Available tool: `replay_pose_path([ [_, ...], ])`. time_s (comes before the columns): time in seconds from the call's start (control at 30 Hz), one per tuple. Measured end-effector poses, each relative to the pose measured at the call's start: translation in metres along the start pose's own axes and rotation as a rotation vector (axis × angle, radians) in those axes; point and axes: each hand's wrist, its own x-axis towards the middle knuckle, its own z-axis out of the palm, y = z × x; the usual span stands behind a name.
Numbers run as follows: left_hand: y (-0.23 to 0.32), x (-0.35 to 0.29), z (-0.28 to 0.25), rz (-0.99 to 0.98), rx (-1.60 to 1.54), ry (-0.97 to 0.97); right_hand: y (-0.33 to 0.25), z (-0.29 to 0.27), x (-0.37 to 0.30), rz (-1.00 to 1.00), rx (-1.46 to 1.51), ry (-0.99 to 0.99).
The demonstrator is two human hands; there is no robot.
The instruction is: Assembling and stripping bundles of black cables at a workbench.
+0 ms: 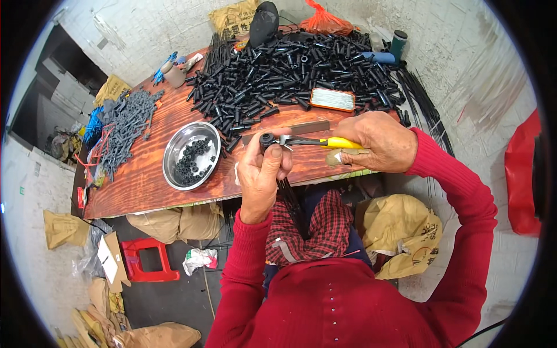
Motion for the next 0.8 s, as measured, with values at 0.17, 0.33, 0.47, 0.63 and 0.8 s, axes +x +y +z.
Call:
replay_pose_path([
  [0.17,0.001,0.000,-0.001,-0.021,0.006,0.029,0.008,0.012,0.000,-0.096,-0.040,0.152],
  [0.33,0.000,-0.003,-0.005,-0.052,-0.162,-0.007,0.007,0.007,0.003,0.000,0.276,-0.028],
  [0.47,-0.002,-0.004,-0.013,-0.069,-0.237,-0.051,0.011,0.024,-0.004,0.245,1.315,-0.565],
  [0.63,-0.005,-0.003,-0.005,-0.108,-0.247,-0.050,0.019,0.046,-0.009,0.167,1.382,-0.488],
  [0.8,-0.009,-0.002,-0.007,-0.069,-0.245,0.053,-0.005,0.013,-0.014,0.245,0.580,-0.002],
])
